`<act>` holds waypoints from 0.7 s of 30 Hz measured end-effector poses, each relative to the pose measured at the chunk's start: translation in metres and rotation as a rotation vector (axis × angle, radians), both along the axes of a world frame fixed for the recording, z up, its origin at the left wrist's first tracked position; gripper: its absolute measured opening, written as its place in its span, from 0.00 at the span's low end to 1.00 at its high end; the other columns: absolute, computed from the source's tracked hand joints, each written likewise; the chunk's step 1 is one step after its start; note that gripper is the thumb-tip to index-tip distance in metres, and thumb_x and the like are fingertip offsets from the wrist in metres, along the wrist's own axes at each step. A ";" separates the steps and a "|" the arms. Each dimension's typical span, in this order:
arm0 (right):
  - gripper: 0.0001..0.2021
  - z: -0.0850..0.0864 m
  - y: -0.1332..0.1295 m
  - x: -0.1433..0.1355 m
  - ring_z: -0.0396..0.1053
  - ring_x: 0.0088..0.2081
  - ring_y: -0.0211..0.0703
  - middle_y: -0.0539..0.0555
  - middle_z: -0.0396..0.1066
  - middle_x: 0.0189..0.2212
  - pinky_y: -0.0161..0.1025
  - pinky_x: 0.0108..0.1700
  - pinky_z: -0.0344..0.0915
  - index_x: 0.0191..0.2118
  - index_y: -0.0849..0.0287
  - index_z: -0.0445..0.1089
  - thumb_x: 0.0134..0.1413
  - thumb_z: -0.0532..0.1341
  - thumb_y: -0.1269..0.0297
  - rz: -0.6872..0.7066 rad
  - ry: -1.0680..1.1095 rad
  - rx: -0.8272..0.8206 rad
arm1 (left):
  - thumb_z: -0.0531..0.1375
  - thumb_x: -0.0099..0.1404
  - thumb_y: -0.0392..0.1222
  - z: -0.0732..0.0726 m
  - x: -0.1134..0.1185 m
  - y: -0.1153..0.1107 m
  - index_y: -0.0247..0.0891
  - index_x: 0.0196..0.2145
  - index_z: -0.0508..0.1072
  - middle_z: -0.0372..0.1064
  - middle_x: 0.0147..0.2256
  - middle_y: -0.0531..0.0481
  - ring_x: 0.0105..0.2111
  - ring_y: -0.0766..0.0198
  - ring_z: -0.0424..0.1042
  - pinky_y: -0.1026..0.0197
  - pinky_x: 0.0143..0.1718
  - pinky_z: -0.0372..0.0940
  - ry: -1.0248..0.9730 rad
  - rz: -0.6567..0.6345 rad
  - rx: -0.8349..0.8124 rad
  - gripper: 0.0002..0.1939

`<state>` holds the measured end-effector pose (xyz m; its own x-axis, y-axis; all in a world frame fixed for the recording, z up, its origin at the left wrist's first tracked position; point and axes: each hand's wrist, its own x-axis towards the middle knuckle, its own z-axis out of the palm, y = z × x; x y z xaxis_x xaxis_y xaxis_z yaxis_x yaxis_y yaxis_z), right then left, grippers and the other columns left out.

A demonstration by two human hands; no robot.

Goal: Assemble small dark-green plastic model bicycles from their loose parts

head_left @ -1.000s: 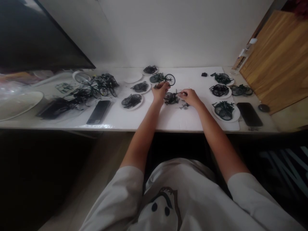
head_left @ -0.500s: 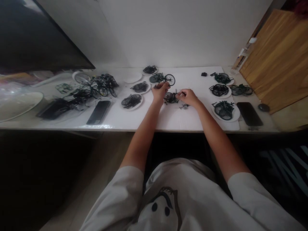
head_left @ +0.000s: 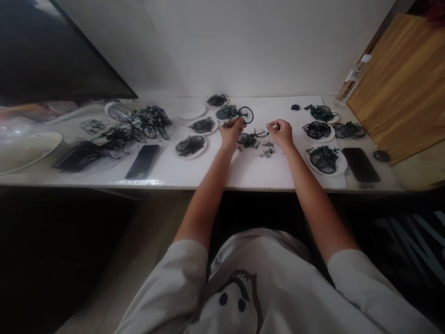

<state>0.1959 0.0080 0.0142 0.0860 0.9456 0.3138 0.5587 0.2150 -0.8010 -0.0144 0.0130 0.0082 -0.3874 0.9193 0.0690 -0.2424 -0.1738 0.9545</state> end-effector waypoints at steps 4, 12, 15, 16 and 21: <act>0.09 -0.003 0.000 0.002 0.71 0.38 0.49 0.54 0.75 0.34 0.44 0.48 0.68 0.42 0.58 0.79 0.62 0.65 0.59 -0.052 -0.057 -0.029 | 0.78 0.58 0.48 0.002 0.000 -0.001 0.40 0.31 0.80 0.80 0.32 0.48 0.36 0.63 0.83 0.64 0.38 0.73 0.003 0.000 -0.006 0.14; 0.10 0.004 -0.003 0.015 0.68 0.36 0.46 0.52 0.73 0.32 0.41 0.46 0.65 0.43 0.60 0.80 0.59 0.71 0.60 0.133 -0.112 -0.087 | 0.78 0.56 0.49 -0.008 -0.002 0.007 0.39 0.30 0.79 0.80 0.31 0.49 0.35 0.63 0.83 0.64 0.37 0.72 -0.007 -0.007 0.019 0.15; 0.08 0.008 -0.005 0.021 0.64 0.32 0.43 0.48 0.68 0.28 0.40 0.41 0.62 0.40 0.59 0.81 0.57 0.72 0.61 0.220 -0.151 -0.057 | 0.78 0.57 0.48 -0.006 -0.001 0.006 0.39 0.31 0.80 0.79 0.30 0.49 0.35 0.63 0.82 0.65 0.36 0.72 0.000 -0.006 0.018 0.14; 0.08 0.009 -0.006 0.022 0.62 0.31 0.42 0.47 0.66 0.26 0.40 0.40 0.62 0.41 0.58 0.81 0.58 0.71 0.62 0.213 -0.150 -0.034 | 0.77 0.58 0.47 -0.005 0.000 0.005 0.39 0.31 0.79 0.79 0.30 0.49 0.35 0.64 0.82 0.65 0.36 0.72 0.001 -0.002 0.014 0.14; 0.09 0.011 -0.005 0.031 0.65 0.33 0.44 0.50 0.71 0.28 0.41 0.41 0.63 0.35 0.59 0.82 0.56 0.75 0.58 0.223 -0.235 -0.071 | 0.78 0.58 0.47 -0.002 0.000 0.002 0.40 0.31 0.80 0.80 0.32 0.48 0.35 0.63 0.83 0.64 0.37 0.73 0.009 -0.009 -0.007 0.14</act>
<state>0.2274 0.0032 0.0251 -0.1922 0.9533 0.2329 0.6756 0.3006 -0.6732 -0.0144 0.0148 0.0061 -0.3783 0.9233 0.0658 -0.2357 -0.1649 0.9577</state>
